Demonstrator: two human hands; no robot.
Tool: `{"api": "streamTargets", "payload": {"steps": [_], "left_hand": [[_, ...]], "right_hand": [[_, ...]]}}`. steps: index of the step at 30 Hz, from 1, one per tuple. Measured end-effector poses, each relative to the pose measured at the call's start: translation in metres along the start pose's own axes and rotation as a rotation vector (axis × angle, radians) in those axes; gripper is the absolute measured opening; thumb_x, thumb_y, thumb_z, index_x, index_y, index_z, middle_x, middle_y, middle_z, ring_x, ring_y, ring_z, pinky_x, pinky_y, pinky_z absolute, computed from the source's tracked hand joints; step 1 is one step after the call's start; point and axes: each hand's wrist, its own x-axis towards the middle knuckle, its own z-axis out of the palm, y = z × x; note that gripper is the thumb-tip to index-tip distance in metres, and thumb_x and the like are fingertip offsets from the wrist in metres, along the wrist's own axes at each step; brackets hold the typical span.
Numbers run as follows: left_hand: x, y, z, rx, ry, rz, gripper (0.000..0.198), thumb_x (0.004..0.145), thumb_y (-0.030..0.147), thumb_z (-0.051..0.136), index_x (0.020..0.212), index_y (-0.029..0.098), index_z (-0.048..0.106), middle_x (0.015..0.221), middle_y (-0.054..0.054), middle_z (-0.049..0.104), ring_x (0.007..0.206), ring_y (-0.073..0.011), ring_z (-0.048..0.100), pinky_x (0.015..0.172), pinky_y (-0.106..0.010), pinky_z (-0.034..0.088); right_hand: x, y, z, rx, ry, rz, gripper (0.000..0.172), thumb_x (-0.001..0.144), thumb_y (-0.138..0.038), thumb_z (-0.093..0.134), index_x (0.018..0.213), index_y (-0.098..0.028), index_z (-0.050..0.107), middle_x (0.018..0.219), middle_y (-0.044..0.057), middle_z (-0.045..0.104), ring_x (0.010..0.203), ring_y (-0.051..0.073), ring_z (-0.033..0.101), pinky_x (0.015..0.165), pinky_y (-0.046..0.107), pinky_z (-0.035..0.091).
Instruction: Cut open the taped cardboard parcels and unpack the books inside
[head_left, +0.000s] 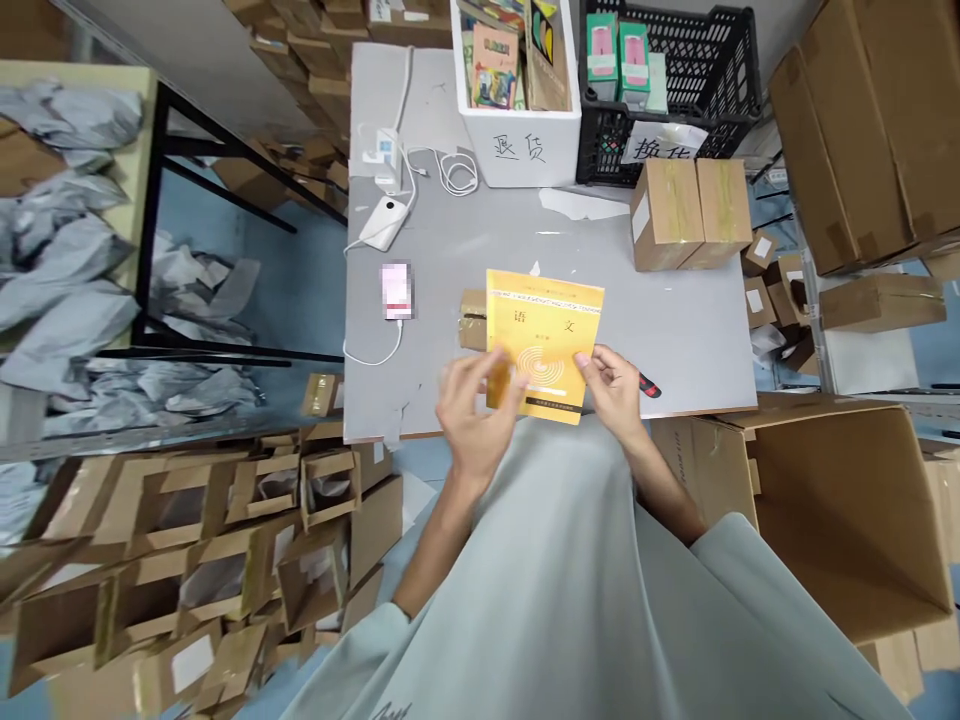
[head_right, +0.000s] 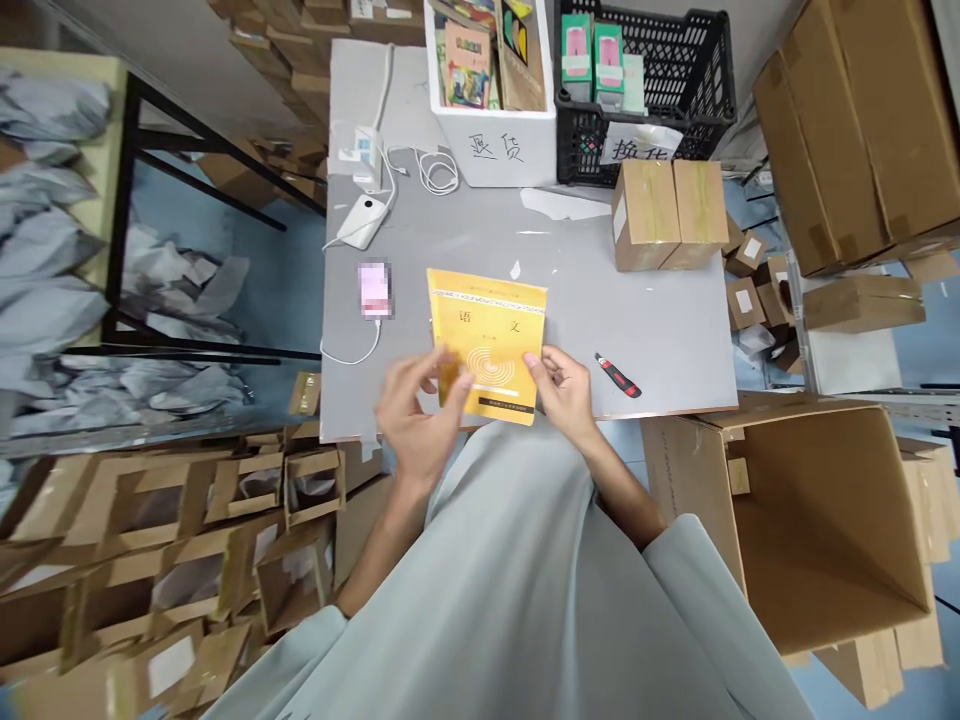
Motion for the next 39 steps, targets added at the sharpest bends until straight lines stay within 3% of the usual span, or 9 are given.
{"api": "streamTargets", "payload": {"steps": [2,8,19,22,24,26,29,32,39], "left_hand": [[0.01,-0.005,-0.009,-0.027,0.038,-0.1,0.047,0.091,0.06,0.088,0.124,0.026,0.086,0.118,-0.009,0.081,0.096,-0.0233,0.067,0.086,-0.037,0.056],[0.018,-0.017,-0.015,-0.255,-0.313,-0.328,0.044,0.085,0.065,0.091,0.09,0.021,0.089,0.092,-0.007,0.08,0.082,-0.0206,0.066,0.073,-0.033,0.051],[0.01,-0.006,-0.001,-0.31,-0.259,-0.343,0.041,0.08,0.061,0.096,0.08,0.022,0.085,0.078,-0.003,0.071,0.075,-0.0176,0.058,0.069,-0.032,0.048],[0.011,-0.005,-0.001,-0.324,-0.255,-0.346,0.042,0.081,0.063,0.096,0.081,0.022,0.084,0.08,-0.004,0.071,0.078,-0.0186,0.06,0.072,-0.032,0.05],[0.011,-0.004,0.0,-0.321,-0.233,-0.324,0.041,0.083,0.062,0.095,0.083,0.022,0.085,0.081,-0.003,0.071,0.078,-0.0182,0.061,0.072,-0.032,0.05],[0.01,-0.003,0.002,-0.295,-0.19,-0.27,0.038,0.086,0.06,0.093,0.083,0.023,0.085,0.08,-0.003,0.069,0.076,-0.0174,0.059,0.071,-0.032,0.049],[0.007,0.003,0.007,-0.233,-0.136,-0.175,0.033,0.089,0.057,0.091,0.084,0.025,0.087,0.079,-0.003,0.07,0.075,-0.0176,0.06,0.071,-0.032,0.05],[-0.001,0.012,0.014,-0.179,-0.142,-0.092,0.028,0.093,0.055,0.088,0.09,0.027,0.091,0.082,-0.003,0.073,0.075,-0.0183,0.063,0.071,-0.033,0.054],[-0.02,0.016,0.031,-0.138,-0.2,0.124,0.016,0.101,0.041,0.083,0.105,0.029,0.092,0.091,-0.005,0.078,0.08,-0.0185,0.07,0.077,-0.035,0.06]], "right_hand": [[0.006,0.0,-0.01,0.023,-0.017,0.014,0.055,0.09,-0.08,0.081,0.089,-0.026,0.075,0.085,0.003,0.081,0.086,0.025,0.081,0.076,0.036,0.068],[0.012,0.002,-0.028,0.059,-0.026,0.034,0.049,0.089,-0.074,0.087,0.093,-0.026,0.078,0.094,0.005,0.086,0.101,0.029,0.084,0.086,0.042,0.071],[0.025,0.015,-0.029,0.039,0.003,0.029,0.053,0.093,-0.076,0.081,0.107,-0.025,0.079,0.109,0.009,0.086,0.112,0.029,0.082,0.093,0.043,0.07],[0.025,0.017,-0.028,-0.032,0.135,-0.063,0.05,0.093,-0.068,0.083,0.12,-0.026,0.077,0.128,0.012,0.083,0.117,0.028,0.079,0.096,0.042,0.068],[0.019,0.012,-0.026,-0.099,0.297,-0.157,0.043,0.097,-0.06,0.082,0.125,-0.028,0.077,0.137,0.012,0.079,0.117,0.026,0.078,0.096,0.041,0.067],[0.009,0.002,-0.021,-0.154,0.356,-0.209,0.031,0.103,-0.055,0.076,0.12,-0.029,0.079,0.134,0.012,0.079,0.114,0.025,0.079,0.095,0.041,0.067],[-0.007,-0.011,-0.008,-0.179,0.187,-0.16,0.028,0.105,-0.053,0.075,0.117,-0.029,0.082,0.126,0.01,0.083,0.111,0.025,0.08,0.089,0.038,0.068],[-0.016,-0.013,0.006,-0.128,0.067,-0.081,0.039,0.097,-0.057,0.084,0.123,-0.028,0.081,0.134,0.01,0.083,0.111,0.025,0.082,0.083,0.035,0.07],[-0.017,0.001,0.014,-0.082,0.133,-0.057,0.037,0.094,-0.057,0.087,0.111,-0.026,0.079,0.109,0.007,0.087,0.1,0.025,0.085,0.076,0.033,0.069]]}}
